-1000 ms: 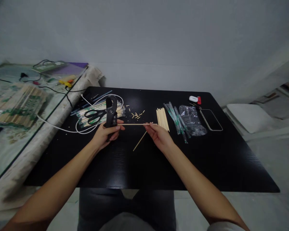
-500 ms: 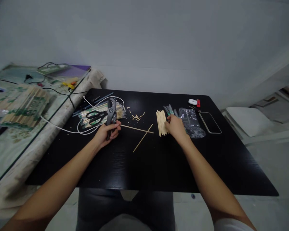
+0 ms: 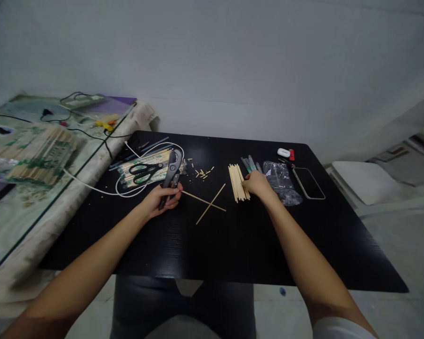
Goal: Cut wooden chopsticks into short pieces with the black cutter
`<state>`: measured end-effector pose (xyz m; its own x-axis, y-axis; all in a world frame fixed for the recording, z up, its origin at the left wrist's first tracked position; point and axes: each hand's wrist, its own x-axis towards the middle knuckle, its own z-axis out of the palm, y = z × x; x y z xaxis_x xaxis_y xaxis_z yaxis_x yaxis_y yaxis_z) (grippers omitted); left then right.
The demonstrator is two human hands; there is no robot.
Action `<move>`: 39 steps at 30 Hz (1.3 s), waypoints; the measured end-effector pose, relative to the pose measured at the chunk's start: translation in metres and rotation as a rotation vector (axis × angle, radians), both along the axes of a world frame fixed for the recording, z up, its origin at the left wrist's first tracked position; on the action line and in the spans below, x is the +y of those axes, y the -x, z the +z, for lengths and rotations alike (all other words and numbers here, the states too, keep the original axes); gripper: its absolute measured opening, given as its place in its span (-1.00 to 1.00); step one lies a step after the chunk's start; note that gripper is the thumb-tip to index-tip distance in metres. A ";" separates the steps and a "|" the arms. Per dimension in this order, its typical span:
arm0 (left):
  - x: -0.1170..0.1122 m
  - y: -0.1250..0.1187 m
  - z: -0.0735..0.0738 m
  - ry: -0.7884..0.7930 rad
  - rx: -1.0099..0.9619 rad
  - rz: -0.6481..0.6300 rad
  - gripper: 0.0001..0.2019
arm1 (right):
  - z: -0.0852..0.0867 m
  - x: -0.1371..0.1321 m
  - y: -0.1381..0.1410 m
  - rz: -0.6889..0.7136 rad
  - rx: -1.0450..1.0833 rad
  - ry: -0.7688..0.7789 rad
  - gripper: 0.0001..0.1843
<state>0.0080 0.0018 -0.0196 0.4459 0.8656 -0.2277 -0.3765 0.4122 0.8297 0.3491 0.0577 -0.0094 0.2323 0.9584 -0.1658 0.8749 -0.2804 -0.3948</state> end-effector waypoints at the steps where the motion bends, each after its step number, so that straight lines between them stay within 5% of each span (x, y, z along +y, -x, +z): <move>1: 0.000 0.000 0.001 0.001 -0.001 -0.009 -0.77 | 0.000 0.000 0.000 0.002 0.013 0.020 -0.89; 5: 0.000 -0.002 0.003 0.011 -0.004 -0.033 -0.76 | 0.002 0.000 -0.005 0.010 0.042 0.000 -0.86; 11: -0.001 -0.001 0.003 -0.025 0.008 -0.063 -0.73 | 0.023 -0.028 0.016 0.156 0.176 -0.301 -0.88; 16: -0.003 0.005 0.009 -0.081 0.013 -0.071 -0.72 | 0.040 -0.075 0.075 0.575 0.604 -0.075 -0.93; 19: -0.004 0.008 0.017 -0.166 0.079 -0.025 -0.70 | 0.039 -0.088 0.097 0.684 0.709 0.053 -0.98; 25: -0.001 0.006 0.047 -0.433 0.228 0.163 -0.79 | 0.022 -0.086 0.107 0.707 0.854 0.108 -0.83; 31: 0.008 -0.009 0.079 -0.798 0.544 0.284 -0.71 | 0.005 -0.074 0.119 0.583 1.017 -0.099 -0.82; 35: 0.009 -0.022 0.077 -0.973 0.692 0.511 -0.75 | -0.001 -0.060 0.125 0.526 0.997 -0.276 -0.83; 39: 0.008 -0.027 0.063 -1.014 0.704 0.510 -0.81 | -0.010 -0.052 0.129 0.580 0.904 -0.389 -0.89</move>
<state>0.0351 0.0094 0.0433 0.0780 0.8216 0.5647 0.3293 -0.5558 0.7633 0.2196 0.0056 -0.0198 -0.3157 0.9053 0.2842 0.1838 0.3522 -0.9177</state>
